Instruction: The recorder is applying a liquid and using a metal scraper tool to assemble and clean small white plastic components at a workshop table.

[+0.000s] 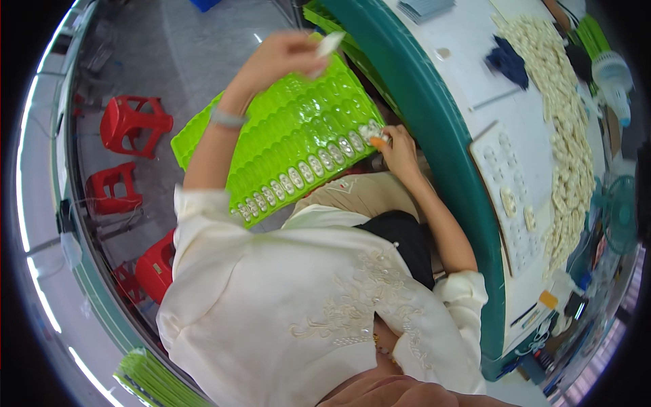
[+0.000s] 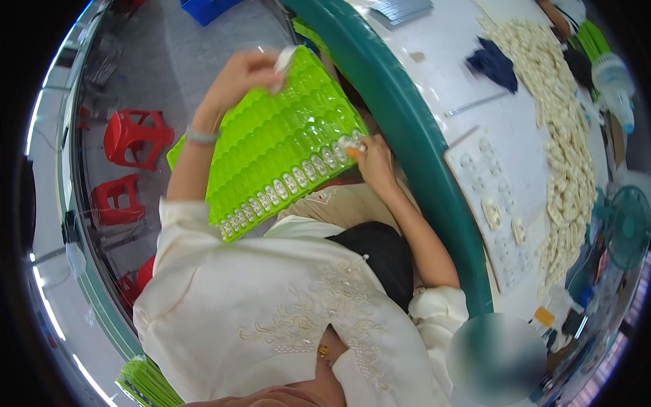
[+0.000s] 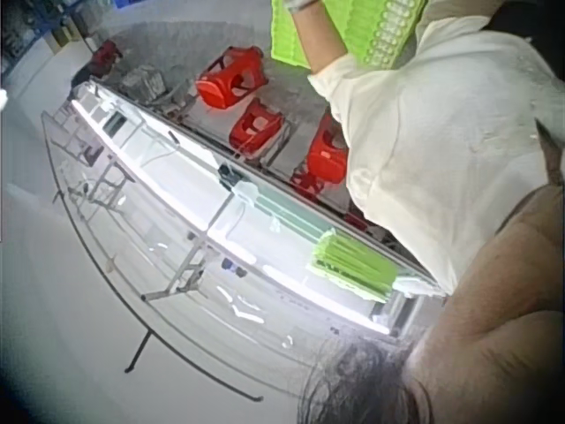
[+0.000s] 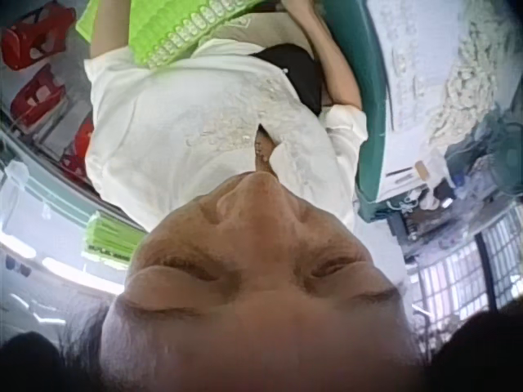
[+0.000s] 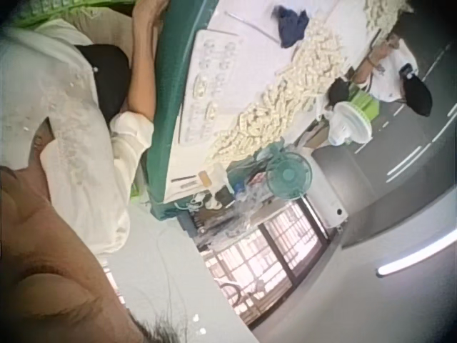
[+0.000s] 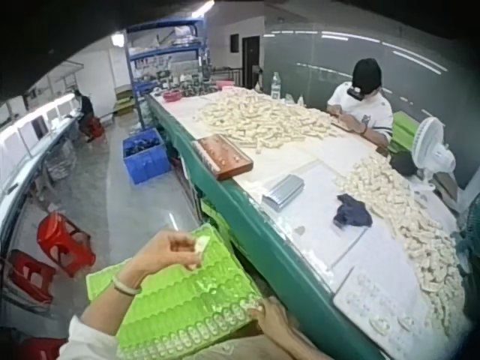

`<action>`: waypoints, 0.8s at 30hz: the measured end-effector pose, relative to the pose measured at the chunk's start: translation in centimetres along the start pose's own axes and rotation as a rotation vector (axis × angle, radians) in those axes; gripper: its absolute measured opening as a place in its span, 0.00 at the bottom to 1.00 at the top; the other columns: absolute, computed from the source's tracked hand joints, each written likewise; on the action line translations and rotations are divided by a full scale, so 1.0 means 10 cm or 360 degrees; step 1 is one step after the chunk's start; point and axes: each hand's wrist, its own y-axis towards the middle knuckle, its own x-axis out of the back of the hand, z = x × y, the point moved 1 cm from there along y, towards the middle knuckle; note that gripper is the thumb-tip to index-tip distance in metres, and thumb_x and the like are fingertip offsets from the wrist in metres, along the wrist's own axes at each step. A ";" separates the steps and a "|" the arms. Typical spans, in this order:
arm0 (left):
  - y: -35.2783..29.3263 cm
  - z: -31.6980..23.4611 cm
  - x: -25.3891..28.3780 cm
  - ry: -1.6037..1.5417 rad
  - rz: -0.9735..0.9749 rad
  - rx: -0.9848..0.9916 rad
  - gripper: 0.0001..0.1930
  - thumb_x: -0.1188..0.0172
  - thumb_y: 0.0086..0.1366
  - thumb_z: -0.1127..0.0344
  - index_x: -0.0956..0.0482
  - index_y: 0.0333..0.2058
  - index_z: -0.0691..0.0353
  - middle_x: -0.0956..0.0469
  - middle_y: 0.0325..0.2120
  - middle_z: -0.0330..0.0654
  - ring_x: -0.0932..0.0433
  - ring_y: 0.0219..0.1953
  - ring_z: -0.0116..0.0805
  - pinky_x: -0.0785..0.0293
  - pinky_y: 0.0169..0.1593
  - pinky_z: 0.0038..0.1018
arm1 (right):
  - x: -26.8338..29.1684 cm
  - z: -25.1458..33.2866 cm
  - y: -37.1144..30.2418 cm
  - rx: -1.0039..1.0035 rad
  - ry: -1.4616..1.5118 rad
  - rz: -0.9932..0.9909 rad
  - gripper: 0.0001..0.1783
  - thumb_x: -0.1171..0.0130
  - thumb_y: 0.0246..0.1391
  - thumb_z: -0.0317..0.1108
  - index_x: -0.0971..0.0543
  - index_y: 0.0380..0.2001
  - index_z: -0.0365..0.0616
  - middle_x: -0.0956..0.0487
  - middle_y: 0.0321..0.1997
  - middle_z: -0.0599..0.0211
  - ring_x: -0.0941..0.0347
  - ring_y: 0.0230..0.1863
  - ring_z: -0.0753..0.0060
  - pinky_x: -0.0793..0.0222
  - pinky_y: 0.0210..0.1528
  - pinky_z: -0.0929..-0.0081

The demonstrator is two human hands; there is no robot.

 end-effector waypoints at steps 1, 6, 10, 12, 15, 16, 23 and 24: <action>-0.39 0.38 0.18 -0.0027 -0.0171 0.0246 0.17 0.38 0.54 0.61 0.23 0.39 0.68 0.22 0.26 0.38 0.24 0.28 0.25 0.28 0.34 0.21 | -0.21 -0.14 0.20 -0.0131 0.0004 -0.0014 0.15 0.39 0.44 0.30 0.26 0.37 0.36 0.28 0.34 0.50 0.29 0.38 0.48 0.34 0.36 0.59; -2.49 1.49 0.22 -0.0583 -0.1040 0.1068 0.20 0.36 0.54 0.64 0.25 0.41 0.73 0.23 0.29 0.42 0.24 0.30 0.27 0.25 0.36 0.21 | -0.73 -0.27 0.71 -0.0186 -0.0309 -0.0093 0.16 0.40 0.46 0.36 0.27 0.36 0.38 0.28 0.36 0.50 0.29 0.39 0.44 0.33 0.37 0.55; -3.47 1.76 -0.05 -0.0537 -0.1663 0.1345 0.18 0.35 0.53 0.63 0.24 0.37 0.75 0.23 0.28 0.42 0.24 0.28 0.25 0.25 0.32 0.19 | -0.94 -0.39 0.87 -0.0058 -0.0653 -0.0072 0.17 0.37 0.44 0.37 0.26 0.36 0.39 0.26 0.38 0.51 0.29 0.40 0.49 0.32 0.39 0.61; -3.72 1.92 -0.07 -0.0099 -0.1760 0.1435 0.16 0.34 0.52 0.62 0.21 0.31 0.72 0.23 0.21 0.38 0.26 0.25 0.20 0.28 0.26 0.18 | -0.90 -0.54 0.85 0.0152 -0.0472 -0.0236 0.19 0.37 0.44 0.40 0.27 0.35 0.38 0.25 0.35 0.51 0.29 0.39 0.49 0.34 0.40 0.62; -3.90 2.07 -0.15 0.0748 -0.1909 0.1532 0.19 0.31 0.44 0.57 0.19 0.32 0.65 0.21 0.20 0.41 0.22 0.23 0.31 0.28 0.28 0.26 | -0.79 -0.58 0.83 0.0050 -0.0327 -0.0160 0.19 0.38 0.46 0.41 0.26 0.35 0.36 0.25 0.35 0.51 0.29 0.38 0.51 0.35 0.40 0.63; -3.89 2.04 -0.20 0.0751 -0.1938 0.1562 0.19 0.31 0.44 0.57 0.19 0.32 0.65 0.21 0.20 0.41 0.22 0.23 0.31 0.28 0.28 0.26 | -0.78 -0.60 0.82 0.0058 -0.0396 -0.0143 0.18 0.38 0.46 0.40 0.26 0.35 0.35 0.25 0.33 0.51 0.29 0.36 0.52 0.34 0.38 0.63; -3.62 2.21 -0.18 0.1135 -0.1901 0.1750 0.21 0.32 0.44 0.55 0.22 0.34 0.63 0.21 0.24 0.45 0.22 0.29 0.44 0.28 0.35 0.36 | -0.55 -0.79 0.58 -0.0157 -0.0060 -0.0008 0.13 0.41 0.48 0.33 0.25 0.35 0.37 0.24 0.29 0.58 0.28 0.31 0.62 0.33 0.35 0.69; -3.56 2.24 -0.15 0.1173 -0.1852 0.1747 0.21 0.32 0.45 0.54 0.22 0.34 0.63 0.21 0.25 0.46 0.22 0.30 0.46 0.28 0.36 0.37 | -0.48 -0.77 0.51 -0.0090 -0.0036 -0.0059 0.11 0.41 0.48 0.32 0.25 0.35 0.38 0.23 0.30 0.59 0.28 0.31 0.65 0.33 0.35 0.71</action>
